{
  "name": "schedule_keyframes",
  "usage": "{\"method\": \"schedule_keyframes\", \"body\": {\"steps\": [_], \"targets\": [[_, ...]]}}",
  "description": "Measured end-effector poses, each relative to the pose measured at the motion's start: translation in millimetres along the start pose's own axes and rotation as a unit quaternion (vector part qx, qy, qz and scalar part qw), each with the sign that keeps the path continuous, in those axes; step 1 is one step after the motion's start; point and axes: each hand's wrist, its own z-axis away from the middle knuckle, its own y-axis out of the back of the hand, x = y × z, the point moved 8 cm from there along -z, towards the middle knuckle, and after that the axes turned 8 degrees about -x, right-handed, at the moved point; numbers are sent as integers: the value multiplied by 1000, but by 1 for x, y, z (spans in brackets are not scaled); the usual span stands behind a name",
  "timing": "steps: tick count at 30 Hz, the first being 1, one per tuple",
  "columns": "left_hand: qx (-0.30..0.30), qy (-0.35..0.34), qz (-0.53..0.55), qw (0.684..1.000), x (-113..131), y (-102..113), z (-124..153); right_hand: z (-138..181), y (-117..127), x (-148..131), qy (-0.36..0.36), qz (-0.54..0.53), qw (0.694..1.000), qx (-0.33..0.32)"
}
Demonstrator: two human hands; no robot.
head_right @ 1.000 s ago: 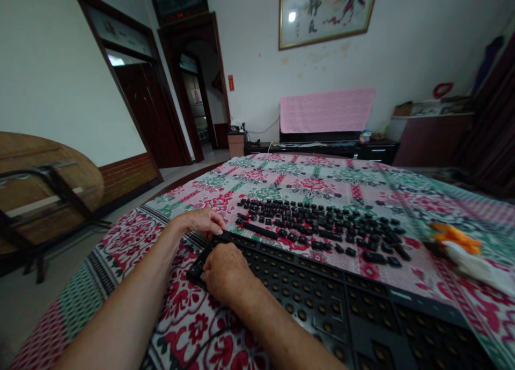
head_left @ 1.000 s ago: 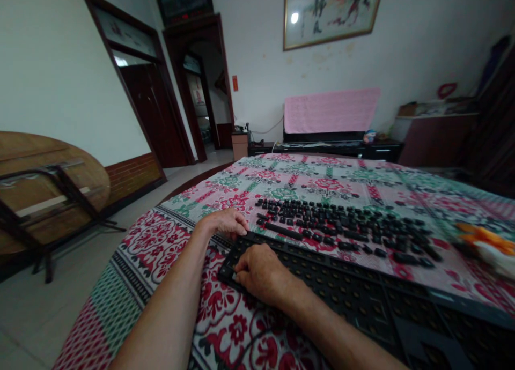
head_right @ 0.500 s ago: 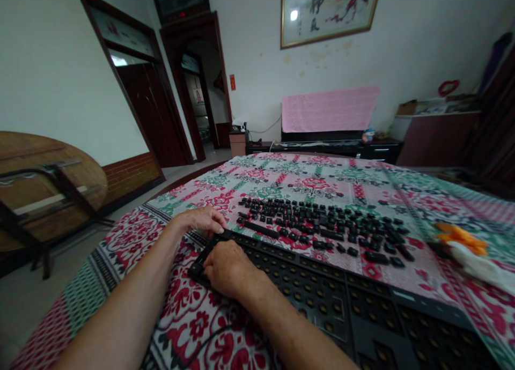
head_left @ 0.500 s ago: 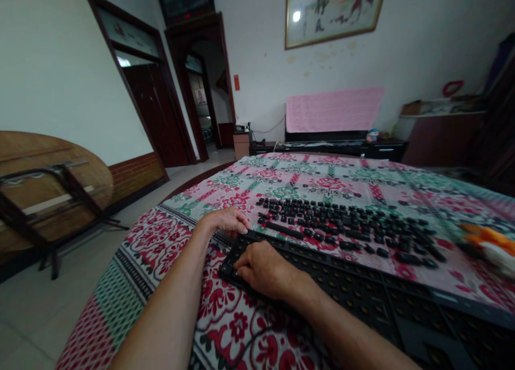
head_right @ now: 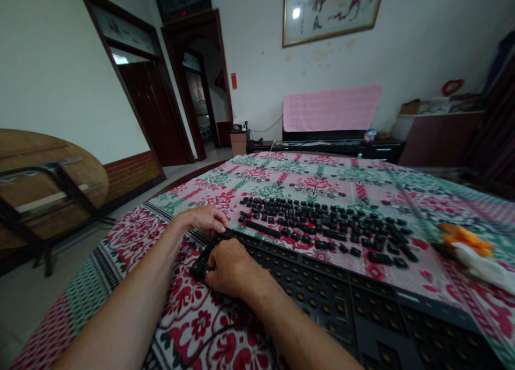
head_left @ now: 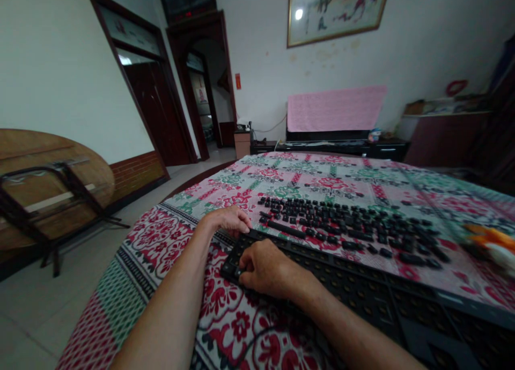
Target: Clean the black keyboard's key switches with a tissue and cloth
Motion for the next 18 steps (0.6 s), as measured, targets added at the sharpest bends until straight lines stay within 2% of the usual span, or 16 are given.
{"method": "schedule_keyframes", "body": {"steps": [5, 18], "targets": [[-1, -3, 3, 1000, 0, -1, 0, 1, 1, 0, 0, 8, 1000, 20], [5, 9, 2, 1000, -1, 0, 1, 2, 5, -5, -12, 55, 998, 12]]}}
